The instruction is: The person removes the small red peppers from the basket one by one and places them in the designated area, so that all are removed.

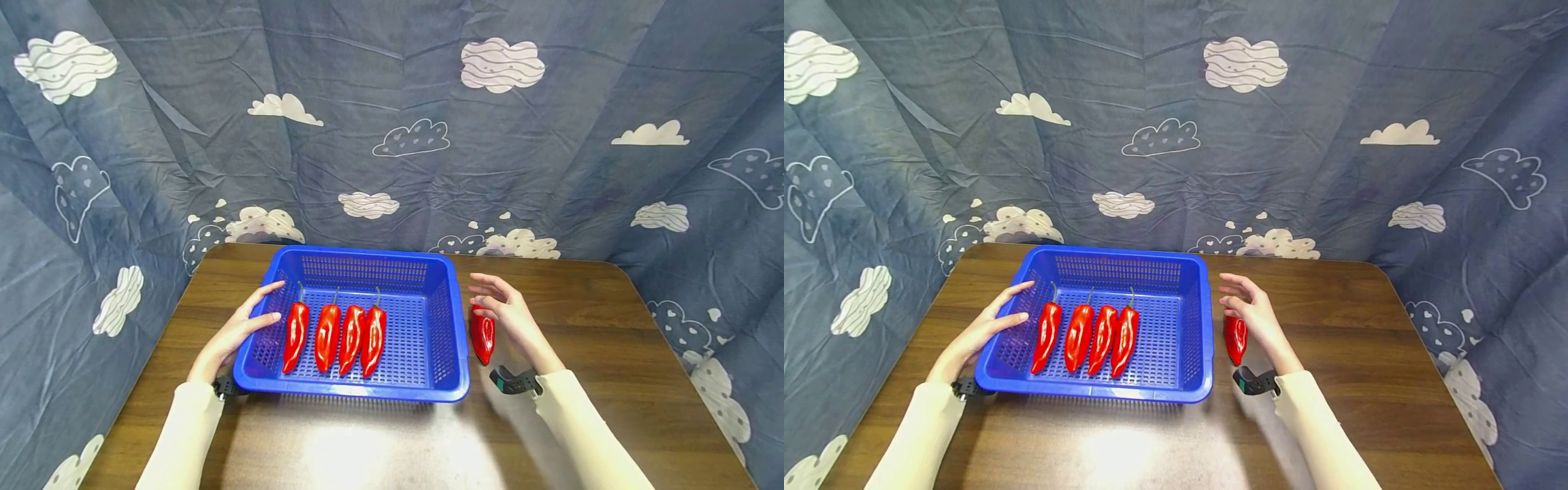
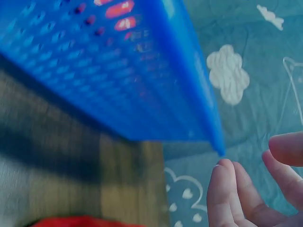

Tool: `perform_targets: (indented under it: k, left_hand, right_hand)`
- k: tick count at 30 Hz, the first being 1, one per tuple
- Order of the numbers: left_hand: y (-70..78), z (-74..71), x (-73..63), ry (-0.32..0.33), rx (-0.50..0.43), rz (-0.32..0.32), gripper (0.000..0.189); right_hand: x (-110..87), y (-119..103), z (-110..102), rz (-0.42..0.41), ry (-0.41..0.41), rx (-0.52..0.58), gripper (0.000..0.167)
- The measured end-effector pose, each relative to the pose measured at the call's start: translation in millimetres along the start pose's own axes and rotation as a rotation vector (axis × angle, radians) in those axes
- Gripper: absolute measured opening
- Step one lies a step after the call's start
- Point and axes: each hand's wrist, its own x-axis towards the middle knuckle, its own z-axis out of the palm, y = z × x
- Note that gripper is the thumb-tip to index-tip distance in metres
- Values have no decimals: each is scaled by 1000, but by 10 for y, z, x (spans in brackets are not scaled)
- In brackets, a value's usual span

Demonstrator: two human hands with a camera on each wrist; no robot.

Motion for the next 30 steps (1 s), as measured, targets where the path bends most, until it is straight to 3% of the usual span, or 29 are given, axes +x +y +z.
perform_targets:
  k: [9,19,30]
  left_hand:
    - [10,-1,-5,4,16,4,61]
    - [-16,1,11,8,7,7,60]
    - [-18,3,6,2,-11,13,60]
  right_hand:
    - [29,-169,227,-31,-81,43,42]
    - [101,-240,439,-37,-190,16,43]
    - [165,-309,659,10,-220,3,44]
